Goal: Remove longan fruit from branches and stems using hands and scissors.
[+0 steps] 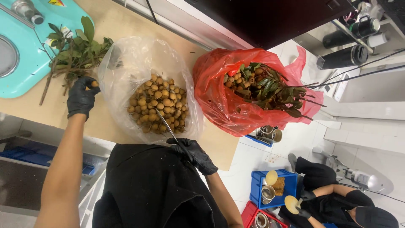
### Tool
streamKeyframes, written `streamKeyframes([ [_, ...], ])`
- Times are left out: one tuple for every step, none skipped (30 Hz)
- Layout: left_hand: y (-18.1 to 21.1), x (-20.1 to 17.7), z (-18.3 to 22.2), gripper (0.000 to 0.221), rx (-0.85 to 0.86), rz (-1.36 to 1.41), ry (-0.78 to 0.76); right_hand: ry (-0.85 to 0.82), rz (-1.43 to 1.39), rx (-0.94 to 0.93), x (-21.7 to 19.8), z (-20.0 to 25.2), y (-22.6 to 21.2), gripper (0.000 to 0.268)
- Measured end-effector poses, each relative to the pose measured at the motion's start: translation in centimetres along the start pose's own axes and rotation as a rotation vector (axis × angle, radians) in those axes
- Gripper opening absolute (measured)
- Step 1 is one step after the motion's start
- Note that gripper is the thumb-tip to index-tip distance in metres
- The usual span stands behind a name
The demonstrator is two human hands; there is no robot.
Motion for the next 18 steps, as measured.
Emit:
streamKeyframes([
  [0.3, 0.0, -0.3, 0.028, -0.001, 0.001, 0.001, 0.0, 0.002, 0.001, 0.0, 0.1, 0.0, 0.048],
  [0.7, -0.1, -0.5, 0.026, -0.003, 0.007, 0.025, 0.016, 0.023, -0.016, 0.0, 0.1, -0.2, 0.047],
  [1.0, -0.2, -0.7, 0.024, -0.005, 0.012, 0.049, 0.031, 0.043, -0.033, 0.0, 0.2, -0.3, 0.047],
  [1.9, -0.5, -1.0, 0.024, -0.007, 0.012, 0.049, 0.03, 0.043, -0.031, 0.0, 0.2, -0.2, 0.047],
  [2.2, -0.8, -1.2, 0.023, -0.115, 0.154, 0.075, 0.035, 0.046, -0.038, 0.0, 0.2, -0.3, 0.046],
  [2.6, -1.1, -1.4, 0.023, -0.223, 0.296, 0.1, 0.04, 0.048, -0.046, 0.0, 0.1, -0.3, 0.046],
  [2.3, -1.6, -1.6, 0.023, -0.224, 0.295, 0.099, 0.041, 0.046, -0.045, 0.0, 0.1, -0.2, 0.046],
  [1.4, -1.8, -1.6, 0.028, -0.339, 0.56, 0.098, 0.041, 0.044, -0.04, 0.0, 0.0, -0.2, 0.046],
  [0.7, -1.8, -1.6, 0.037, -0.454, 0.826, 0.097, 0.04, 0.042, -0.035, -0.1, -0.1, -0.1, 0.046],
  [1.5, -2.2, -1.5, 0.037, -0.455, 0.826, 0.097, 0.041, 0.041, -0.034, -0.1, -0.1, 0.0, 0.046],
  [2.4, -2.3, -1.5, 0.046, -0.471, 1.027, 0.078, 0.038, 0.048, -0.046, -0.1, -0.3, 0.0, 0.046],
  [3.3, -2.4, -1.4, 0.055, -0.485, 1.228, 0.058, 0.036, 0.055, -0.057, -0.1, -0.4, 0.0, 0.045],
  [4.2, -2.9, -1.1, 0.055, -0.485, 1.228, 0.062, 0.033, 0.056, -0.056, -0.1, -0.3, -0.1, 0.045],
  [5.3, -3.1, -0.9, 0.049, -0.485, 1.367, 0.022, 0.03, 0.051, -0.059, 0.0, -0.2, -0.2, 0.045],
  [6.5, -3.3, -0.7, 0.044, -0.485, 1.506, -0.02, 0.027, 0.047, -0.063, 0.0, -0.2, -0.4, 0.044],
  [8.1, -3.4, -0.1, 0.044, -0.484, 1.506, -0.018, 0.025, 0.048, -0.064, 0.0, -0.2, -0.5, 0.044],
  [10.0, -3.3, 0.5, 0.041, -0.473, 1.542, -0.091, 0.021, 0.031, -0.053, 0.0, -0.2, -0.5, 0.044],
  [12.0, -3.2, 1.1, 0.043, -0.462, 1.577, -0.165, 0.016, 0.015, -0.042, 0.0, -0.2, -0.5, 0.045],
])
Point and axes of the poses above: each hand's wrist, its own z-axis away from the middle knuckle, its own x-axis out of the palm, y = z × x, the point moved 5 cm from there along -z, towards the middle knuckle, and after that the axes turned 11 degrees about z, right-handed, at the moved point
